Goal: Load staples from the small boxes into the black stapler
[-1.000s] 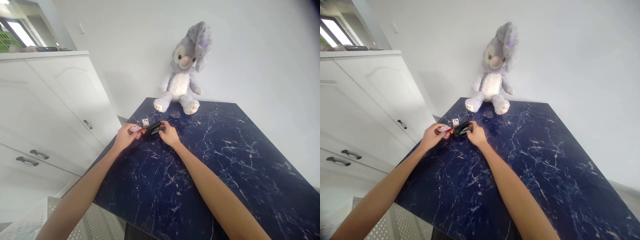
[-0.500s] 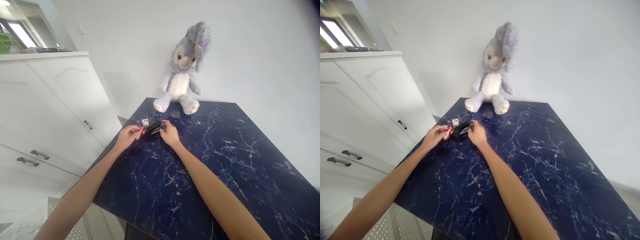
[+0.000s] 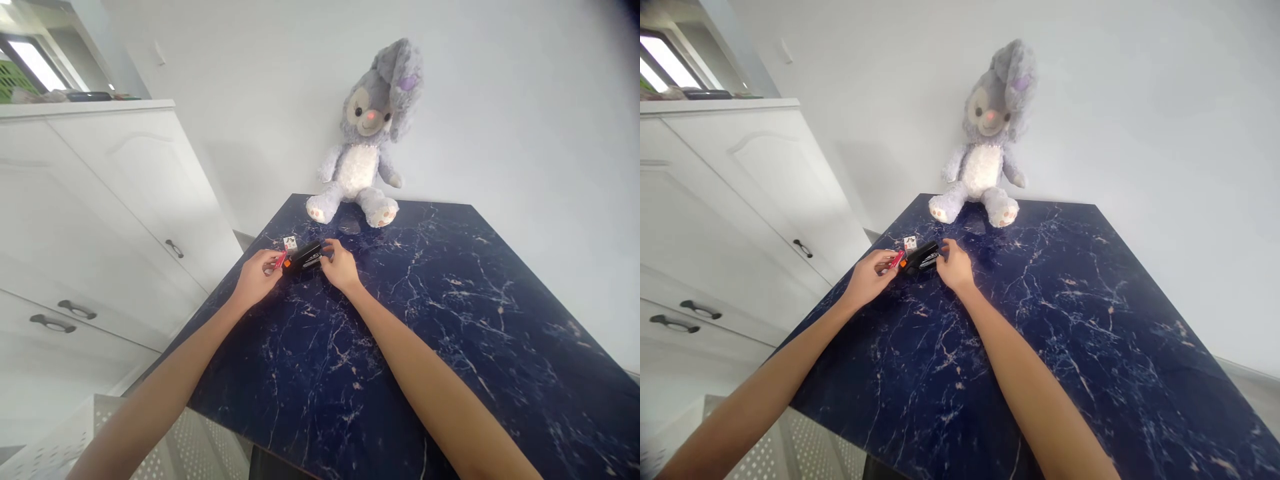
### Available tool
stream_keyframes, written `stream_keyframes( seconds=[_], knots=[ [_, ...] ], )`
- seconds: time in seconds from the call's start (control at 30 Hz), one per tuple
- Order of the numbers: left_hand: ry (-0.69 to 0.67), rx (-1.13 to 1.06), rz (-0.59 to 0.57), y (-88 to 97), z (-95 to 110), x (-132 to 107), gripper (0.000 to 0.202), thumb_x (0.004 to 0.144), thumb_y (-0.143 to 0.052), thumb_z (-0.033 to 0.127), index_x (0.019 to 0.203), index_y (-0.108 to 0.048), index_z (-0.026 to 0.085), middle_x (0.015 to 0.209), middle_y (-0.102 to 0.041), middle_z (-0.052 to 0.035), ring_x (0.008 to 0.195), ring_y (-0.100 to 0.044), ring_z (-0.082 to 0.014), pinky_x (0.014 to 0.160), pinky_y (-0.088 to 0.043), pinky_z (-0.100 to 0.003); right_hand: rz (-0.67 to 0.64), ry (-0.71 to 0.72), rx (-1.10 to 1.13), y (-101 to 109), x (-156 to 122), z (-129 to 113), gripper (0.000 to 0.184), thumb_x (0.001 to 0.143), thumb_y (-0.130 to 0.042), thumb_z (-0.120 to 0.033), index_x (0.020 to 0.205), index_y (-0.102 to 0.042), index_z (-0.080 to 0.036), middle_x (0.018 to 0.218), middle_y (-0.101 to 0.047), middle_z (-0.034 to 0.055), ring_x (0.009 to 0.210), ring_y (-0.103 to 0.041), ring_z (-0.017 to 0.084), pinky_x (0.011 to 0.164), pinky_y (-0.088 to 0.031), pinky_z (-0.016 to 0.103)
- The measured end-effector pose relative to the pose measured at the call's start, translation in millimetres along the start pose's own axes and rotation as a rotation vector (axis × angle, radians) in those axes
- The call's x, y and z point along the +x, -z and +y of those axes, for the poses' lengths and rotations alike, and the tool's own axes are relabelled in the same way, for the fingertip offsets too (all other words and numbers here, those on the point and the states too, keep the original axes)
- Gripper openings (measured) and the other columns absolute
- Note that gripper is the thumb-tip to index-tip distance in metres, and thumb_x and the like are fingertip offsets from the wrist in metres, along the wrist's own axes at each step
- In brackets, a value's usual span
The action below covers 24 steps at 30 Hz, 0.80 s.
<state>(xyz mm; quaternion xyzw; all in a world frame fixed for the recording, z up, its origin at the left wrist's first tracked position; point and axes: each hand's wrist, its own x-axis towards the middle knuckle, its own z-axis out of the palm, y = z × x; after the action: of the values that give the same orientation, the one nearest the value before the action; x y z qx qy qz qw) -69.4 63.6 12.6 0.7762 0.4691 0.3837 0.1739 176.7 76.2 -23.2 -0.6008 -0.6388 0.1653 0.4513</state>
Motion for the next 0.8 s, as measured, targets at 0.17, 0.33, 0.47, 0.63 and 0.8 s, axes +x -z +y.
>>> stream_keyframes(
  seconds=[0.17, 0.33, 0.47, 0.63, 0.8],
  knots=[
    [-0.018, -0.161, -0.144, -13.2, 11.3, -7.5, 0.037, 0.088, -0.066, 0.029, 0.124, -0.065, 0.023, 0.123, -0.07, -0.0085, 0.105, -0.072, -0.0235, 0.093, -0.061, -0.039, 0.024, 0.008, -0.002, -0.4, 0.6, -0.4, 0.047, 0.081, -0.054, -0.014, 0.127, -0.055, -0.02, 0.114, -0.073, 0.0067, 0.074, -0.067, 0.018, 0.085, -0.054, 0.036],
    [-0.202, 0.008, -0.17, -21.9, 11.4, -9.9, 0.033, 0.089, -0.064, 0.021, 0.122, -0.068, 0.024, 0.122, -0.071, -0.007, 0.103, -0.072, -0.0228, 0.096, -0.059, -0.04, 0.071, -0.006, -0.051, 0.9, 0.1, -1.2, 0.043, 0.081, -0.052, -0.016, 0.123, -0.056, -0.018, 0.113, -0.072, 0.0087, 0.079, -0.067, 0.019, 0.084, -0.051, 0.035],
    [-0.286, 0.253, -0.054, -14.7, -3.1, -3.1, 0.034, 0.09, -0.055, 0.011, 0.116, -0.073, 0.023, 0.113, -0.075, -0.0059, 0.103, -0.071, -0.0233, 0.094, -0.057, -0.04, 0.028, -0.033, -0.1, 2.3, -0.8, -3.5, 0.024, 0.086, -0.049, -0.023, 0.106, -0.061, -0.02, 0.083, -0.071, 0.0026, 0.074, -0.065, 0.02, 0.073, -0.047, 0.03],
    [-0.362, 0.347, -0.153, -17.7, 0.3, -5.4, 0.03, 0.091, -0.057, 0.013, 0.113, -0.075, 0.024, 0.11, -0.075, -0.0075, 0.104, -0.069, -0.0241, 0.094, -0.056, -0.04, -0.044, -0.007, -0.132, 5.2, -5.6, -13.9, 0.029, 0.098, -0.045, -0.04, 0.084, -0.063, -0.023, 0.073, -0.07, 0.0021, 0.072, -0.067, 0.021, 0.071, -0.044, 0.029],
    [-0.313, 0.29, -0.142, -18.7, 11.7, -7.8, 0.025, 0.095, -0.056, 0.022, 0.114, -0.074, 0.024, 0.108, -0.076, -0.0067, 0.103, -0.067, -0.0244, 0.096, -0.054, -0.042, -0.144, 0.108, -0.173, 5.6, -11.0, -22.8, 0.031, 0.1, -0.05, -0.047, 0.116, -0.062, -0.023, 0.1, -0.076, 0.0062, 0.094, -0.072, 0.024, 0.084, -0.047, 0.03]
  ],
)
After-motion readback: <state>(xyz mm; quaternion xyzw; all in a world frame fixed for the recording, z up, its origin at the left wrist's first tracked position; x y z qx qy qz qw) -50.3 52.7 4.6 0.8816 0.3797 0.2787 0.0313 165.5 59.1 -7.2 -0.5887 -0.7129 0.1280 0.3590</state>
